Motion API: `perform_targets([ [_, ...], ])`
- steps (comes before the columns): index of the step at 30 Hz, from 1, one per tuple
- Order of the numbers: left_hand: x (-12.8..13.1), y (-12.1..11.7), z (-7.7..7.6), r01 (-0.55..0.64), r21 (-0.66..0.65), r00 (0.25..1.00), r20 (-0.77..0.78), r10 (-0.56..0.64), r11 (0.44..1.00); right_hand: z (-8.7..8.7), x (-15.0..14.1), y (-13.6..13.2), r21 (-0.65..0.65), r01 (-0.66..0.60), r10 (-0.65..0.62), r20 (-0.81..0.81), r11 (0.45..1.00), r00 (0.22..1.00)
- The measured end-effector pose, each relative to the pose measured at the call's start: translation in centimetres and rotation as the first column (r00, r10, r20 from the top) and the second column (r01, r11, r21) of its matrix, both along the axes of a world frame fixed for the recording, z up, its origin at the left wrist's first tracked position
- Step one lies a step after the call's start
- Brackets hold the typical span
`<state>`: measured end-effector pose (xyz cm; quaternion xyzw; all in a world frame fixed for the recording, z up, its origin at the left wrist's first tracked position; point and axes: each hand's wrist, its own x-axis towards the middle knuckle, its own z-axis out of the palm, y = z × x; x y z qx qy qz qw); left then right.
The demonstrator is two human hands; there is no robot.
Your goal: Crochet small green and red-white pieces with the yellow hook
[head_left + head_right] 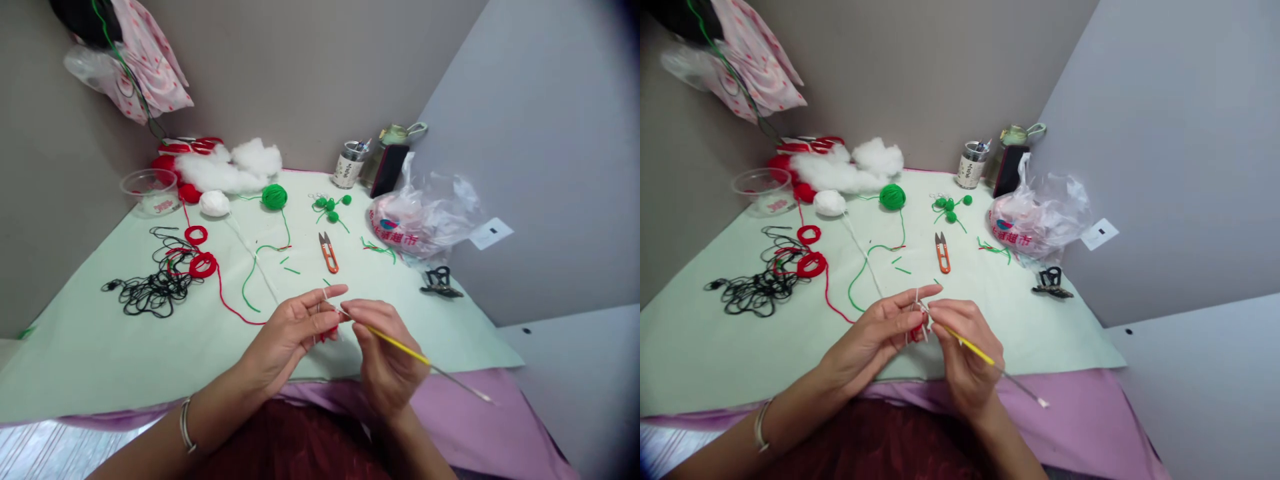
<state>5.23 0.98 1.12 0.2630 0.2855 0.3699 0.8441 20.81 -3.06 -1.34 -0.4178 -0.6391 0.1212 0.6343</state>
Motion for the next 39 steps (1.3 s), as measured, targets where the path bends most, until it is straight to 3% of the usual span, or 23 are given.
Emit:
perform_targets([
  [5,-0.7,0.5,0.5,-0.011,0.06,0.998,-0.054,0.014,0.998,1.2,0.7,0.3,-0.137,-0.149,0.082,-0.403,0.979,0.911],
  [9,-0.6,0.4,0.5,-0.012,0.128,0.995,-0.092,0.024,0.992,1.6,0.8,0.7,-0.176,-0.283,0.13,-0.589,0.943,0.797],
  [12,-0.4,0.1,0.3,-0.022,0.208,0.993,-0.108,0.045,0.978,1.5,0.5,0.7,-0.208,-0.305,0.156,-0.529,0.929,0.834],
  [15,-0.2,0.0,0.1,-0.035,0.238,0.991,-0.115,0.063,0.971,1.3,0.1,0.5,-0.218,-0.227,0.142,-0.346,0.949,0.927],
  [17,-0.2,0.0,0.1,-0.057,0.237,0.988,-0.125,0.088,0.97,1.2,0.0,0.4,-0.196,-0.19,0.126,-0.3,0.962,0.946],
  [20,-0.4,0.0,0.2,-0.071,0.249,0.984,-0.144,0.109,0.966,0.9,0.1,0.5,-0.193,-0.191,0.113,-0.353,0.963,0.929],
  [26,-0.7,-0.1,0.2,-0.049,0.291,0.982,-0.162,0.1,0.955,1.1,0.0,1.1,-0.182,-0.337,0.183,-0.563,0.924,0.806],
  [30,-0.8,0.0,0.4,-0.043,0.299,0.98,-0.171,0.098,0.953,1.4,0.0,1.2,-0.181,-0.393,0.212,-0.606,0.902,0.766],
  [34,-0.8,0.0,0.6,-0.05,0.281,0.978,-0.182,0.104,0.959,1.5,0.4,0.7,-0.195,-0.347,0.207,-0.511,0.917,0.834],
  [39,-0.8,-0.1,0.5,-0.064,0.29,0.969,-0.209,0.128,0.955,1.4,0.6,-0.3,-0.153,-0.174,0.134,-0.243,0.973,0.961],
])
